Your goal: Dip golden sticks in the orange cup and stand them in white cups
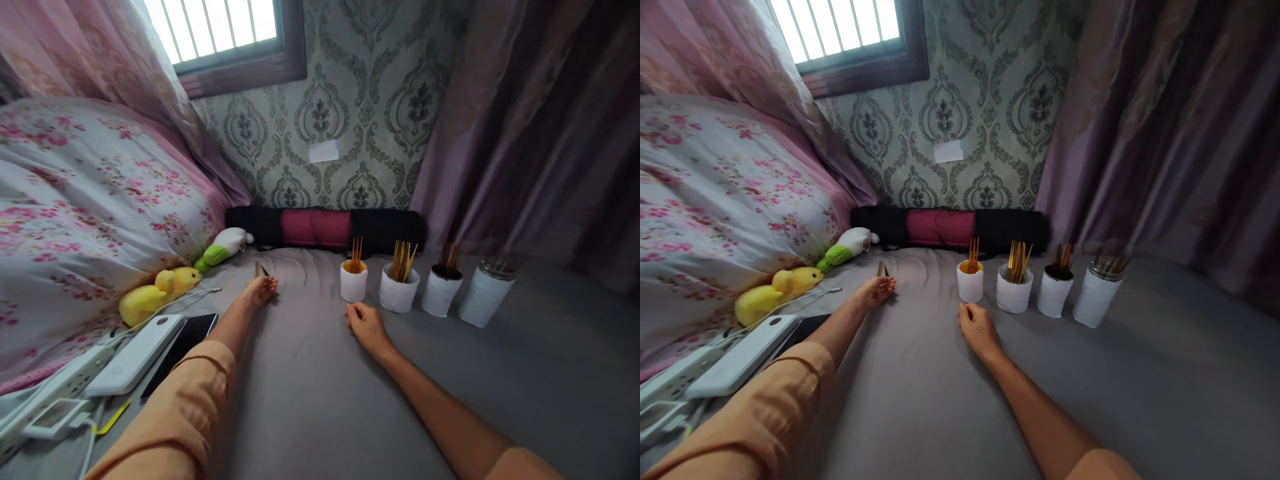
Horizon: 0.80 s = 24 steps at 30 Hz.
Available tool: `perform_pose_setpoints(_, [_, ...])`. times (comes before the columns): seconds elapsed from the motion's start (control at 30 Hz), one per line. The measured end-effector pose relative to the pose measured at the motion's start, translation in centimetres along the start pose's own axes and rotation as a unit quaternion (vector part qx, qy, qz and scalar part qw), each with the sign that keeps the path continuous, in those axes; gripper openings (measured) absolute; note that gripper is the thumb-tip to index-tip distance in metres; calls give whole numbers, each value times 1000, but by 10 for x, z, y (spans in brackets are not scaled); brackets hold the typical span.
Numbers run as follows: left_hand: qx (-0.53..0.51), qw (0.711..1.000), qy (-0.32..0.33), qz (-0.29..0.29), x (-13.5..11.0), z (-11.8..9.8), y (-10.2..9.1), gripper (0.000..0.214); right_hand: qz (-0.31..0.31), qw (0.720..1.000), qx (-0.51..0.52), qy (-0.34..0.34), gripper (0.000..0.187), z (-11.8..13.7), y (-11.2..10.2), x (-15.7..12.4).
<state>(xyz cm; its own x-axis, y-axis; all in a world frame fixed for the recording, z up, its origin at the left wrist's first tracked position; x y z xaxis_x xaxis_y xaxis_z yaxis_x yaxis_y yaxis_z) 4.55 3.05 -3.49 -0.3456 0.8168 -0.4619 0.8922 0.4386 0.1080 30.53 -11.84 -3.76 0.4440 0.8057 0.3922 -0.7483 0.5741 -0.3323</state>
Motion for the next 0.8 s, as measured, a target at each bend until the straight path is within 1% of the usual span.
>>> perform_pose_setpoints(0.13, [-36, 999, -8, 23, -8, 4, 3, 15, -3, 1000, 3, -4, 40, 0, 0, 0])
perform_pose_setpoints(0.33, [-68, 996, -12, 49, -13, 13, 6, 10, -5, 1000, -10, -8, 39, 0, -1, 0])
perform_pose_setpoints(0.5, [-94, 993, 1, 67, -20, 21, 8, 13, -5, 1000, -7, -8, 40, 0, 0, -1])
perform_pose_setpoints(0.8, [-123, 987, 26, 101, -40, 33, 12, 12, -3, 1000, -6, -10, 39, 2, -2, -1])
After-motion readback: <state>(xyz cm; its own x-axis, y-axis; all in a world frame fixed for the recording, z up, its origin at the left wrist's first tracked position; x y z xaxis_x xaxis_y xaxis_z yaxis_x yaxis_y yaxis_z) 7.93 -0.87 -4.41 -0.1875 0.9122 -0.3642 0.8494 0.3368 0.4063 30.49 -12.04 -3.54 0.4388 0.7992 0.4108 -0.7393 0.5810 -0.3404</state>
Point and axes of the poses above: each hand's wrist, its own x-axis towards the middle knuckle, its own y-axis out of the palm, z = x × y, the point moved 6 cm from there along x, towards the middle knuckle, and after that the axes turned 15 degrees about -z, right-handed, at the moved point
